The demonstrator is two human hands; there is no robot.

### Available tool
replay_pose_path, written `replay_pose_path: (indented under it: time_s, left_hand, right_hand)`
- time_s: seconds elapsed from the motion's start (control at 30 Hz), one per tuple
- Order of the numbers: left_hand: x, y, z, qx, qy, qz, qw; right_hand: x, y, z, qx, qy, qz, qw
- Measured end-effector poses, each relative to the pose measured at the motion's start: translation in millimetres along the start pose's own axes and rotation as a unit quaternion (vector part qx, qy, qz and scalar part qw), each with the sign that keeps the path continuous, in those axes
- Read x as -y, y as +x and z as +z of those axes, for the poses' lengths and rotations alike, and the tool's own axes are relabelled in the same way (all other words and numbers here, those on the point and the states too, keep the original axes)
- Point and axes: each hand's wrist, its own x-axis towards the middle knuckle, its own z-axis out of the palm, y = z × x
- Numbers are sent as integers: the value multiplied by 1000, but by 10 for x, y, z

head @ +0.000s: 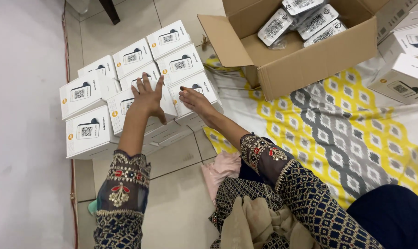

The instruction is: The person packages electronic devices from a bulk cardboard container into individual retail boxes.

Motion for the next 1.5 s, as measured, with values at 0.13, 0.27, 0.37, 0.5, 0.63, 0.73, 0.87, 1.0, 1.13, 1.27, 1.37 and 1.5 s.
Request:
replay_pose_path:
  time_s: [0.13,0.27,0.37,0.5,0.63,0.73,0.87,1.0,1.13,1.27,1.37,1.5]
  left_hand:
    - [-126,-125,-137,-32,19,22,999]
    - [-809,-511,-408,-133,-59,144,979]
    - [-1495,-639,-447,-236,-122,283,922]
    - [-2463,-587,-430,-259,-181,429,846]
    - [-3346,-346,-133,-181,-246,532,790]
    - [-3918,-211,288,-108,-261,568,773]
    - [-4503,104,1078,22,-243,527,814]
    - [-4664,-168,1206,17,-214,453,865]
    - [-4734,301,1821,-13,-321,442,837]
    - [-4561,286,1488,15,-443,422,791]
    - [-4528,598,1678,20,-518,374,769]
    - [-4452,672,1634,-38,-543,315,777]
  right_hand:
    - [-26,-64,160,-33,-31,2,999]
    - [284,-495,-8,-133,66,-92,985]
    - [546,-1093,-420,-177,111,-127,970]
    - [1001,-2112,-887,-290,150,-106,939]
    - [987,-2905,-1515,-374,113,-151,908]
    - [700,-3292,-2004,-446,90,-162,876]
    - [431,-3593,-2469,-481,142,-62,863]
    - [205,-3781,-2804,-482,113,22,869]
    - [54,-3872,-2997,-502,115,16,857]
    - [-83,-3845,-3087,-554,-57,-63,828]
    - [104,-3830,-2813,-575,-242,-102,775]
    - [444,-3773,-2435,-444,-493,-113,739]
